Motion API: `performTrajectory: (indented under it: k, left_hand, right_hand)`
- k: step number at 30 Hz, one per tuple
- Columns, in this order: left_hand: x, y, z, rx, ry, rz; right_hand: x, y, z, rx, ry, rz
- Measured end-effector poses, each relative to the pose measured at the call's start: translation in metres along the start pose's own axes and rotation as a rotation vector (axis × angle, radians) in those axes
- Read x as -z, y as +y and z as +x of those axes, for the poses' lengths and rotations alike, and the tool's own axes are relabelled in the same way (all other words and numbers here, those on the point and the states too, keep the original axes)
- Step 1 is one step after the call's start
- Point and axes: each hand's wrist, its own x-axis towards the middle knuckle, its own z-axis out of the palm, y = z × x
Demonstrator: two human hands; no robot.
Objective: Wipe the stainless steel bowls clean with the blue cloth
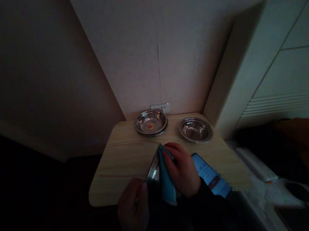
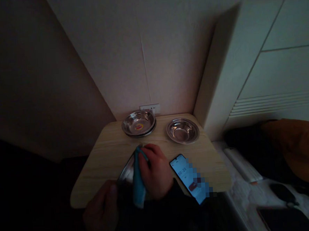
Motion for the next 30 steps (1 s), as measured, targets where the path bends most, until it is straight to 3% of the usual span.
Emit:
performTrajectory:
  k: [5,8,10,16,18,23,28,30]
  left_hand:
    - [-0.002,-0.003,0.007,-0.176,-0.067,-0.014]
    - [-0.002,-0.003,0.009,-0.176,-0.077,-0.019]
    - [-0.002,-0.003,0.007,-0.151,-0.090,-0.013]
    - [-0.002,-0.007,0.002,-0.082,-0.034,0.000]
    - [-0.001,-0.009,0.002,-0.083,-0.018,-0.004]
    - [0.002,-0.009,0.003,-0.039,-0.018,0.001]
    - [0.003,-0.006,-0.001,-0.038,-0.016,-0.023]
    - [0.003,-0.008,-0.002,-0.022,0.009,-0.013]
  right_hand:
    - [-0.007,-0.002,-0.038,0.111,0.050,-0.018]
    - [-0.007,-0.007,-0.059,0.273,0.049,-0.106]
    - [-0.004,-0.005,-0.054,0.328,0.056,-0.145]
    - [-0.002,0.005,-0.008,0.083,0.042,-0.047]
    - [-0.005,-0.002,-0.013,0.067,0.031,-0.051]
    - [-0.006,-0.020,-0.033,0.244,0.022,-0.149]
    - [0.000,0.003,-0.005,0.040,-0.037,-0.022]
    - [0.000,0.004,-0.006,0.014,-0.060,-0.002]
